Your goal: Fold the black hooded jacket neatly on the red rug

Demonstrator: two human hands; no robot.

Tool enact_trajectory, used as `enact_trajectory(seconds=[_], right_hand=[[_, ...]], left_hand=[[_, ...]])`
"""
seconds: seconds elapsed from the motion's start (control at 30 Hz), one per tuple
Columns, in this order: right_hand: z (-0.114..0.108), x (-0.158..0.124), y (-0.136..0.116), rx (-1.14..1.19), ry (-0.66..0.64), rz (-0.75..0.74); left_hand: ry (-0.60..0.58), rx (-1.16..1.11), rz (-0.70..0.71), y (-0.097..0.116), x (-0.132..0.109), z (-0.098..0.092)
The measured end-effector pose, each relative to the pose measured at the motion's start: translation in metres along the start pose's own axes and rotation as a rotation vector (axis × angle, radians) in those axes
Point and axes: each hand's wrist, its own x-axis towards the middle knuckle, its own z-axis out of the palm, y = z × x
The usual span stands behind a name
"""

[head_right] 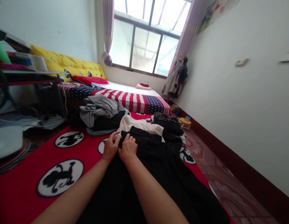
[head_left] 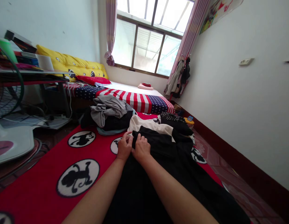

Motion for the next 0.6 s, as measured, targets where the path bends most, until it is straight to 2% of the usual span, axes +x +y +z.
enact_trajectory(seconds=[0.1, 0.17, 0.37, 0.5, 0.6], right_hand=[[-0.006, 0.011, 0.002, 0.116, 0.024, 0.085], [-0.022, 0.019, 0.013, 0.185, 0.045, 0.136], [-0.106, 0.065, 0.038, 0.437, 0.191, 0.239], [-0.155, 0.097, 0.022, 0.680, 0.262, 0.202], [-0.179, 0.113, -0.003, 1.070, 0.267, 0.141]], left_hand=[[0.027, -0.098, -0.024, -0.002, -0.001, 0.000], [0.046, -0.126, -0.040, -0.004, -0.002, 0.001], [-0.022, -0.150, -0.051, -0.001, -0.005, 0.003], [0.004, -0.236, -0.101, -0.003, -0.005, 0.002], [0.024, -0.375, -0.166, -0.004, -0.003, 0.002]])
